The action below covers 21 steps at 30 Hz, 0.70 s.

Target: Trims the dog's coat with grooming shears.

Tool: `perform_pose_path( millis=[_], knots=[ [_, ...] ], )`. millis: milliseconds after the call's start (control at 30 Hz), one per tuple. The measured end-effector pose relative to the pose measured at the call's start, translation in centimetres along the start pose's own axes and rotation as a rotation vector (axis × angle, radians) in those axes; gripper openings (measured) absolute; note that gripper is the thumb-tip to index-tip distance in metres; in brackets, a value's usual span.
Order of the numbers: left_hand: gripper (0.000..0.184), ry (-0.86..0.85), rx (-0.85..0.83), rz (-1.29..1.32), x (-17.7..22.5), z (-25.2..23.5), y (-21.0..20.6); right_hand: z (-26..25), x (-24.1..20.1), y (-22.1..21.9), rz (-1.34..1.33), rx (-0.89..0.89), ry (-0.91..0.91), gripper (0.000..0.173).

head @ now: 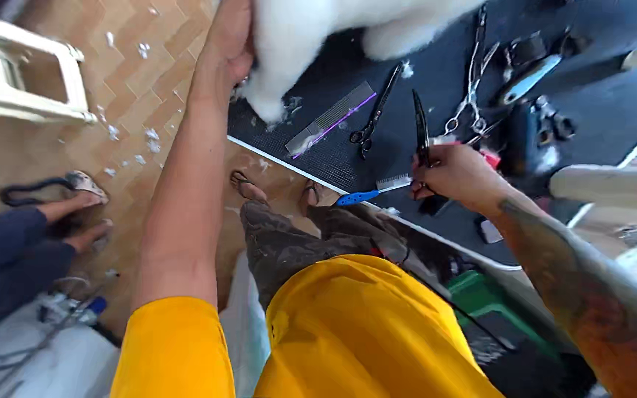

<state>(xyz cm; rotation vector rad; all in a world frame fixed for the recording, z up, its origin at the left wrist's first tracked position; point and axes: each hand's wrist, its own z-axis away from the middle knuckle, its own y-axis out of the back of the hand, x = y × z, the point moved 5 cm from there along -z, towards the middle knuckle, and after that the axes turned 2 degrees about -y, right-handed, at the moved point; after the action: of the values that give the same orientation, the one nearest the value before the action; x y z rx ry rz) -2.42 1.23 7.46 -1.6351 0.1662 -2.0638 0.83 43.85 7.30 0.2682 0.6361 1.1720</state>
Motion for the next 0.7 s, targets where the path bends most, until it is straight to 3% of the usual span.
perform_pose_path(
  millis=[100, 300, 500, 600, 700],
  knots=[
    [0.062, -0.004, 0.018, -0.003, 1.4, 0.3, -1.5, -1.7, 0.6, -0.6, -0.133, 0.164, 0.071, 0.018],
    [0.079, -0.017, 0.012, -0.041, 2.1, -0.2, -3.2, -4.4, 0.4, -0.2, -0.480, 0.366, 0.085, 0.049],
    [0.092, 0.081, -0.016, 0.050, 1.8, -1.1, -2.2, -3.7, -1.0, 0.7, -0.350, 0.528, 0.217, 0.030],
    [0.091, 0.084, 0.024, 0.061, 1.8, -1.3, -1.2, -2.4, -5.0, -3.3, -0.429, 0.534, 0.278, 0.030],
    [0.090, 0.068, 0.019, 0.022, 2.0, -2.0, -1.4, -3.5, -10.2, -9.0, -0.518, 0.541, 0.255, 0.049]
  ],
)
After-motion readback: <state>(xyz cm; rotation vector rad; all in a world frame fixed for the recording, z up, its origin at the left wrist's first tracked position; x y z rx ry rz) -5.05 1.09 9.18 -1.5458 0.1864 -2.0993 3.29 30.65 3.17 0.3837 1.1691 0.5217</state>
